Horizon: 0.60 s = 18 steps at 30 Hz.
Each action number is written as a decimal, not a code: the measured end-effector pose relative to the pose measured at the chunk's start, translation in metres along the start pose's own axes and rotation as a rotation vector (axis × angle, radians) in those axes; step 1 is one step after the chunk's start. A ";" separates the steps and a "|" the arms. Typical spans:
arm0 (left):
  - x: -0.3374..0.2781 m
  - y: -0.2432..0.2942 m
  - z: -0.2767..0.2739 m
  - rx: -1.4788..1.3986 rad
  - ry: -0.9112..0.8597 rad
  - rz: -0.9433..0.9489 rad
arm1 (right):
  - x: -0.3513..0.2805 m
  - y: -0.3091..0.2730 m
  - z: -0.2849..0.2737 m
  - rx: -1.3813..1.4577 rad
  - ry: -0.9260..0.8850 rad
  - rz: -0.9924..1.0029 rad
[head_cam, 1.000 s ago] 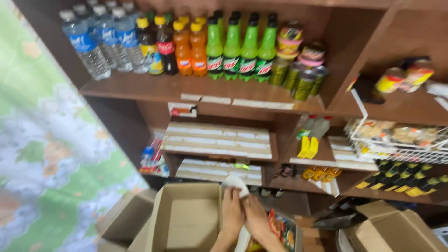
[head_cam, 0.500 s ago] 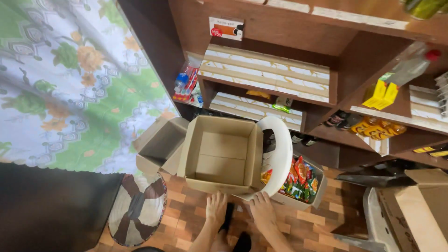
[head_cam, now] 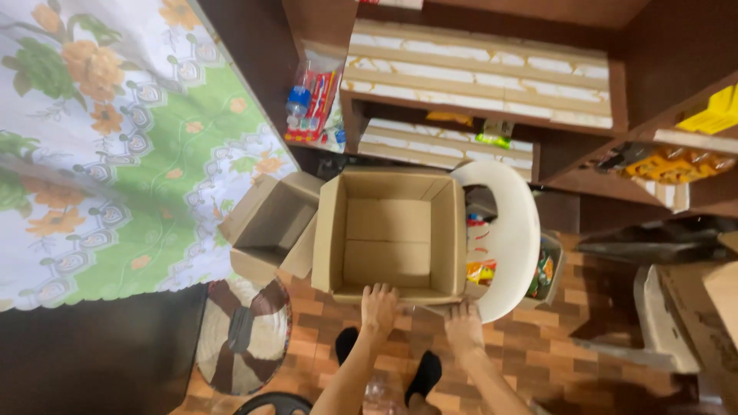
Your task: Stocking grocery store shelves with canned food and instant noodles from cardboard boxes.
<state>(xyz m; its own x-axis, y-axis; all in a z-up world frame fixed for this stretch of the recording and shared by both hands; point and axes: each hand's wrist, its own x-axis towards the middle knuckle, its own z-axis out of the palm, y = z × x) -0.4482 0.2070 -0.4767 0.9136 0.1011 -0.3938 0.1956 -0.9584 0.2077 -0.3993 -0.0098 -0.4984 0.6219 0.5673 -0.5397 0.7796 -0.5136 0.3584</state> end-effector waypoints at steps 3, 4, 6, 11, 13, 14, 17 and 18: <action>-0.022 -0.016 0.025 0.000 0.126 0.072 | -0.008 -0.012 -0.019 -0.074 -0.113 0.046; -0.027 -0.024 0.019 0.008 0.132 0.081 | -0.004 -0.009 -0.027 -0.068 -0.108 0.057; -0.047 -0.038 0.010 -0.055 0.175 0.070 | -0.005 -0.007 -0.042 -0.114 -0.241 0.044; -0.114 -0.063 -0.045 -0.298 0.225 0.037 | 0.001 -0.035 -0.009 -0.040 -0.268 0.036; -0.139 -0.065 -0.059 -0.389 0.249 0.021 | -0.017 -0.061 -0.012 -0.010 -0.256 0.036; -0.139 -0.066 -0.064 -0.467 0.255 -0.025 | -0.015 -0.067 -0.019 -0.008 -0.256 0.025; -0.144 -0.065 -0.077 -0.616 0.306 -0.121 | -0.020 -0.088 -0.038 0.015 -0.274 -0.023; -0.153 -0.066 -0.079 -0.681 0.332 -0.171 | -0.030 -0.103 -0.043 0.053 -0.306 -0.062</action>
<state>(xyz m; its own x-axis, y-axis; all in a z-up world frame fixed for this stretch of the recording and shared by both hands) -0.5725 0.2756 -0.3592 0.8891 0.4101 -0.2034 0.4209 -0.5578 0.7153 -0.4951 0.0534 -0.4865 0.5159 0.3824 -0.7666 0.8054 -0.5215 0.2819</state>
